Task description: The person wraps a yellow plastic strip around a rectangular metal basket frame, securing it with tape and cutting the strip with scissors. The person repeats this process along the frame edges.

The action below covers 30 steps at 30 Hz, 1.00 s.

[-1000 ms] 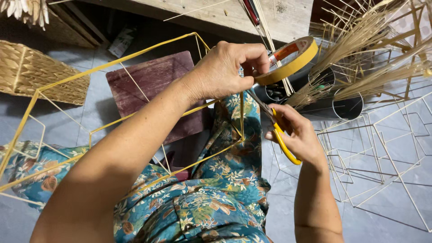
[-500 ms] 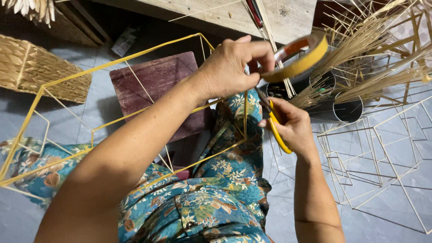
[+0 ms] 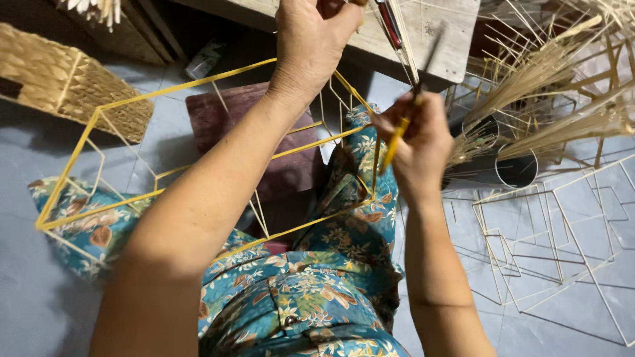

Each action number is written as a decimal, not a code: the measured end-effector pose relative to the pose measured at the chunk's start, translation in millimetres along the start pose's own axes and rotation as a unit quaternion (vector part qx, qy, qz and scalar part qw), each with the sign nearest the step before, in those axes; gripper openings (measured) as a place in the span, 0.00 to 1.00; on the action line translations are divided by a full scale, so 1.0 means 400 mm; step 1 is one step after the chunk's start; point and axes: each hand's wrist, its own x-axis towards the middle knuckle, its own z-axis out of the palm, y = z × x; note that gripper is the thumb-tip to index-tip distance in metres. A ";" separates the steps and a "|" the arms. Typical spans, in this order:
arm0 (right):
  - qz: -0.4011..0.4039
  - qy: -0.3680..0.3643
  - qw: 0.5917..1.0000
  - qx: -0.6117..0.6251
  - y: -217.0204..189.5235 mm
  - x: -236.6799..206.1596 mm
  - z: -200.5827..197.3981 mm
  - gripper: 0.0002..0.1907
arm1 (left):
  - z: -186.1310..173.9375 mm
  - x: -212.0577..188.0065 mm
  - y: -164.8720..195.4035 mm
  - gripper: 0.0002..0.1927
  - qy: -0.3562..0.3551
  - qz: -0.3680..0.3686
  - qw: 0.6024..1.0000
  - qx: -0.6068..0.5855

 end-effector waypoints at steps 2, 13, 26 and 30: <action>0.017 0.026 0.999 -0.025 -0.003 0.027 0.033 0.13 | -0.030 0.005 0.012 0.10 0.024 -0.022 0.999 0.010; 0.242 0.001 0.946 0.217 -0.014 0.033 -0.003 0.09 | -0.377 -0.136 0.247 0.14 0.065 -0.010 0.985 -0.161; -0.021 0.020 0.972 0.232 -0.141 0.002 -0.019 0.13 | -0.563 -0.349 0.372 0.21 0.179 -0.068 0.965 -0.177; -0.173 -0.072 0.979 0.075 -0.197 -0.042 0.056 0.13 | -0.574 -0.391 0.371 0.18 0.193 -0.062 0.961 -0.189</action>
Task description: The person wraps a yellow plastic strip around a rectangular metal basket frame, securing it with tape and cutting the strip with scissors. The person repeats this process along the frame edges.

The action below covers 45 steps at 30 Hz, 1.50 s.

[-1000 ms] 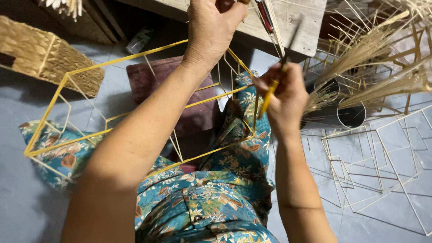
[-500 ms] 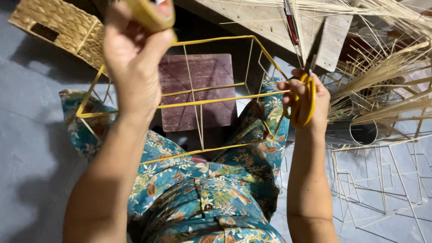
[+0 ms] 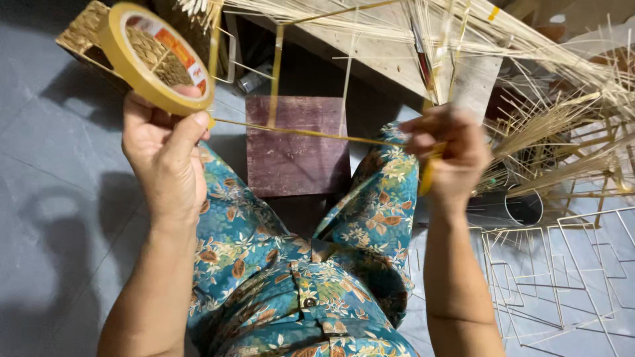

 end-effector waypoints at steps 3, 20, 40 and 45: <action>0.033 -0.079 0.996 -0.009 -0.059 -0.067 0.079 0.20 | -0.025 -0.027 0.007 0.17 0.017 -0.008 1.000 -0.015; -0.079 -0.316 0.924 -0.198 -0.259 -0.186 0.335 0.21 | -0.061 -0.147 -0.098 0.21 0.072 -0.135 0.981 -0.116; 0.120 0.074 0.982 0.129 -0.186 -0.173 -0.046 0.14 | -0.018 -0.235 -0.070 0.14 0.036 -0.272 0.955 -0.110; 0.273 0.257 0.927 -0.005 0.137 -0.037 -0.249 0.11 | -0.021 -0.248 -0.075 0.14 0.055 -0.300 0.951 -0.050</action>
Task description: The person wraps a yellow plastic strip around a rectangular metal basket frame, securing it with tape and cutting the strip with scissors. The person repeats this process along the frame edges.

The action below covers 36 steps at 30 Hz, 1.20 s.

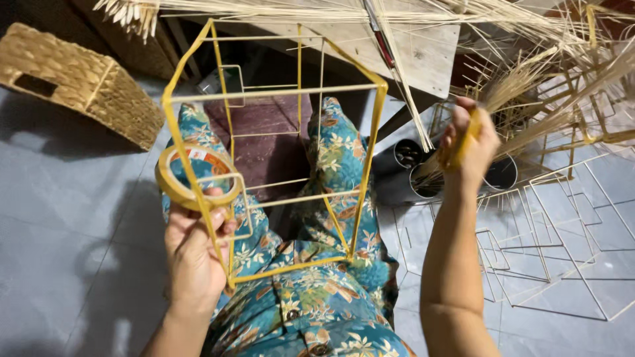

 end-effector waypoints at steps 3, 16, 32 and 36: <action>-0.007 -0.013 0.994 -0.109 0.124 0.147 0.017 0.16 | 0.005 -0.002 -0.007 0.14 -0.033 0.027 0.999 -0.028; 0.003 -0.040 0.859 -0.510 0.153 0.339 0.125 0.25 | 0.003 -0.005 -0.020 0.16 -0.002 0.017 1.000 -0.024; -0.174 -0.098 0.969 0.142 -0.071 -0.110 -0.009 0.08 | -0.055 -0.060 0.256 0.19 0.000 0.213 0.971 0.113; -0.215 -0.131 0.957 0.146 -0.166 -0.326 0.049 0.15 | -0.024 -0.148 0.318 0.16 -0.035 0.228 0.935 0.268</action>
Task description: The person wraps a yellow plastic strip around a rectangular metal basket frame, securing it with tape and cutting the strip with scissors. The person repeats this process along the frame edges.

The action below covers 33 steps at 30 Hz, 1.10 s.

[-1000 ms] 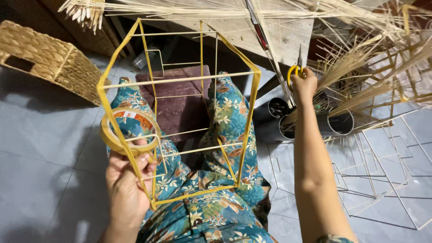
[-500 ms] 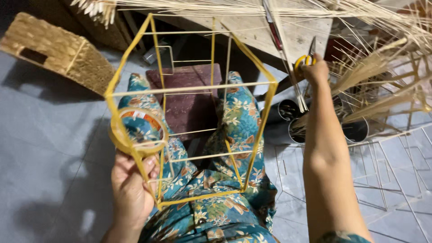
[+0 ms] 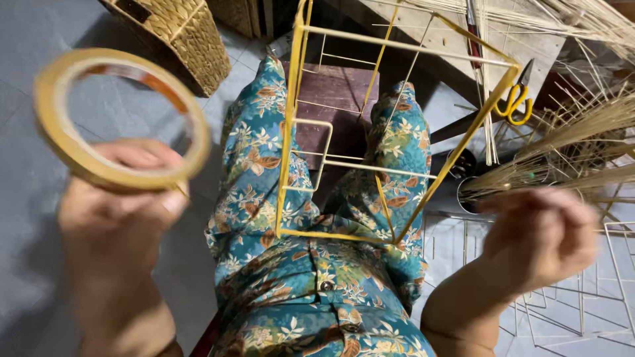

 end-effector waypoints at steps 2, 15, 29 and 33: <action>0.035 -0.055 0.998 0.004 -0.037 -0.045 0.065 0.20 | 0.009 -0.010 0.033 0.15 -0.104 0.004 0.993 0.063; 0.171 -0.334 0.910 0.176 0.043 -0.064 0.037 0.22 | 0.245 0.061 -0.006 0.37 -0.322 0.180 0.893 0.258; 0.063 -0.244 0.965 0.074 0.040 -0.076 0.132 0.30 | 0.249 0.100 -0.034 0.30 -0.199 0.238 0.866 0.393; 0.073 -0.238 0.964 0.087 0.044 -0.076 0.126 0.30 | 0.263 0.098 -0.067 0.31 -0.189 0.251 0.873 0.373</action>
